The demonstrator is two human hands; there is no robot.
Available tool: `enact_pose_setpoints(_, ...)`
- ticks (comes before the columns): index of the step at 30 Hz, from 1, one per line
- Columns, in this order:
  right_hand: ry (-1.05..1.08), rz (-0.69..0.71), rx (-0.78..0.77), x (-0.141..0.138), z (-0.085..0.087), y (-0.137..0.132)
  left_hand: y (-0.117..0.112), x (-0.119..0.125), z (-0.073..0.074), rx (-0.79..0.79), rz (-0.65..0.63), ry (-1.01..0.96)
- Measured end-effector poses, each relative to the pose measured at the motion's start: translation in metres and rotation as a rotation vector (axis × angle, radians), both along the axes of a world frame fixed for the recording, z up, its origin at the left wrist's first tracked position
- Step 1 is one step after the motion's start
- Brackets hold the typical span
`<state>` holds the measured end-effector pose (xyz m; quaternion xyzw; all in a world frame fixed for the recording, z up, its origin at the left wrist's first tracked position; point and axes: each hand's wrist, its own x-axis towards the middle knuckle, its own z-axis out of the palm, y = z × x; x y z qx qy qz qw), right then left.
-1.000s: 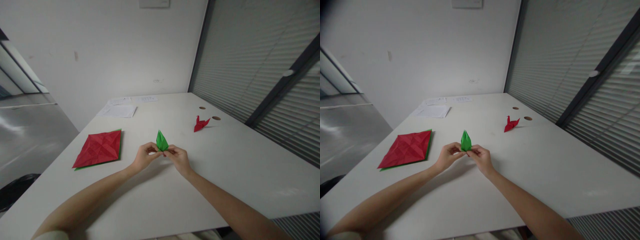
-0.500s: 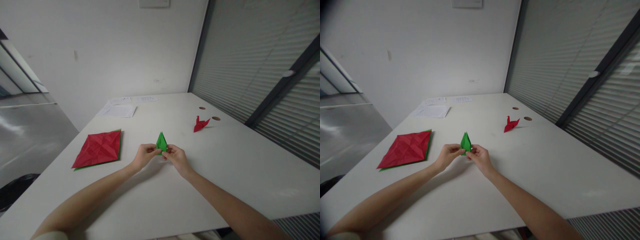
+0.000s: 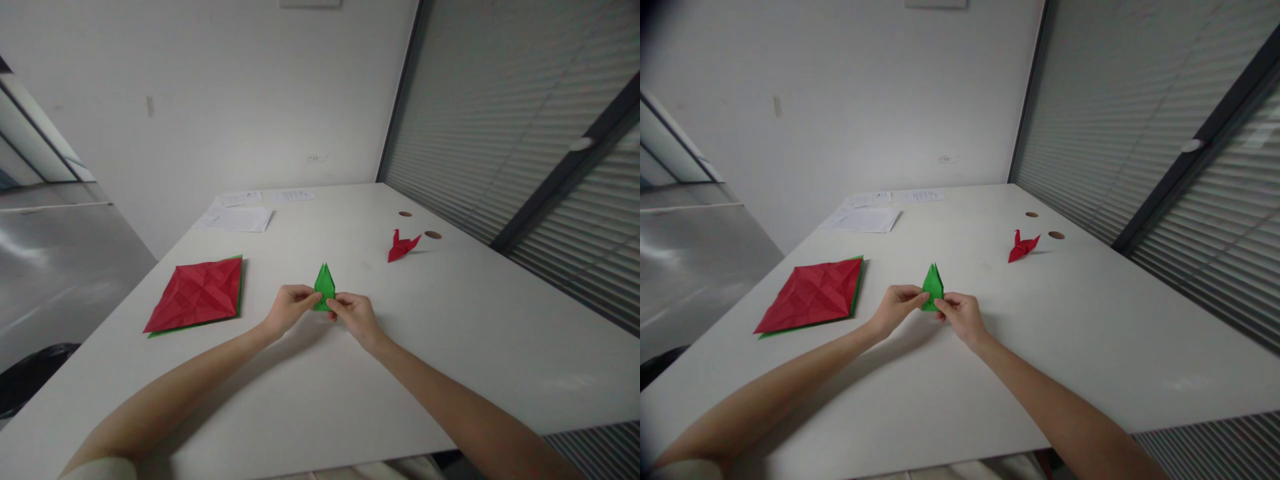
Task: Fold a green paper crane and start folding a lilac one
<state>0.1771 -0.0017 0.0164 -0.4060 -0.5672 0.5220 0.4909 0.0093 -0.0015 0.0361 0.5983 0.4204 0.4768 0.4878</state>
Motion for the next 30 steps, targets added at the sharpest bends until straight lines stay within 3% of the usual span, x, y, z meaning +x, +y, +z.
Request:
enact_pose_setpoints(5,-0.041,0.065,-0.002,0.0000,-0.0001,-0.0010,-0.0014,0.0013,0.0033,-0.055,-0.073,-0.061)
enact_pose_setpoints(14,-0.087,0.117,0.027,0.0013,0.0040,-0.0059,-0.0003,-0.0004,0.0031,-0.044,-0.064,-0.061)
enact_pose_setpoints(21,-0.105,0.214,-0.020,-0.0028,0.0000,-0.0085,-0.0009,-0.0004,0.0006,-0.001,-0.002,-0.079)
enact_pose_setpoints(26,-0.142,0.202,-0.033,-0.0027,-0.0021,-0.0081,-0.0005,0.0021,0.0006,-0.002,-0.013,-0.115)
enact_pose_setpoints(30,-0.148,0.202,-0.052,-0.0018,-0.0028,-0.0077,0.0043,0.0013,-0.0003,0.006,0.052,-0.122)
